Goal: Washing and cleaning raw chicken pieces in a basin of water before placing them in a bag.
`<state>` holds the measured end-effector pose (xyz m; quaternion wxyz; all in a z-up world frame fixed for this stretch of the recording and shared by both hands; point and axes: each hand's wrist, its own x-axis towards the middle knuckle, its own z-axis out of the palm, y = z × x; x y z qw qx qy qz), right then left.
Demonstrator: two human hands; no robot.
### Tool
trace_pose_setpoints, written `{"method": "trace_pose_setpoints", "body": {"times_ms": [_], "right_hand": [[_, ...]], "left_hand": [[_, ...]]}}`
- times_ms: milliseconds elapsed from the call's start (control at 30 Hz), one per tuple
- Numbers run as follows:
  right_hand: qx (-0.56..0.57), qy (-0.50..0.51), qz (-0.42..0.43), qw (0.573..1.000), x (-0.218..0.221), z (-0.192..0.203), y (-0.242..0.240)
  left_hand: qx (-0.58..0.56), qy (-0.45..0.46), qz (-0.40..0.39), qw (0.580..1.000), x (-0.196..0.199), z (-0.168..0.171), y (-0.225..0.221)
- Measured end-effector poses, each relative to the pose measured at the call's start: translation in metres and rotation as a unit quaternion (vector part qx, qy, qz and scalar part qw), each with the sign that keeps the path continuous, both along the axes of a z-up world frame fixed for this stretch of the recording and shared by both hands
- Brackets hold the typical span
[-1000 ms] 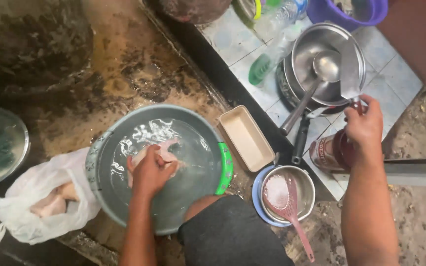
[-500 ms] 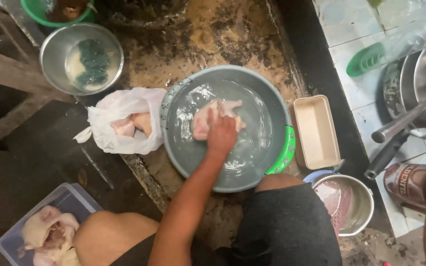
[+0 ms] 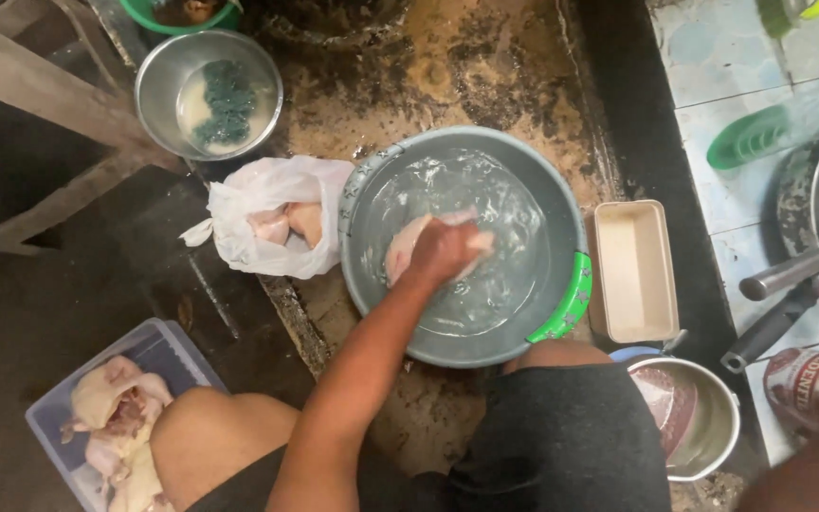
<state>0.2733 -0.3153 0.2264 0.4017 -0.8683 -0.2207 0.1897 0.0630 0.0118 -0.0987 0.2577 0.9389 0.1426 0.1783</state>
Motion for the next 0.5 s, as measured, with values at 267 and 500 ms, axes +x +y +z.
{"method": "trace_pose_setpoints", "body": {"times_ms": [267, 500], "right_hand": [[-0.285, 0.150, 0.289, 0.902, -0.106, -0.210, 0.222], [-0.189, 0.152, 0.216, 0.946, -0.119, -0.292, 0.257]], "left_hand": [[-0.196, 0.018, 0.249, 0.948, -0.061, 0.056, 0.059], [-0.309, 0.292, 0.189, 0.885, -0.046, 0.021, 0.027]]}}
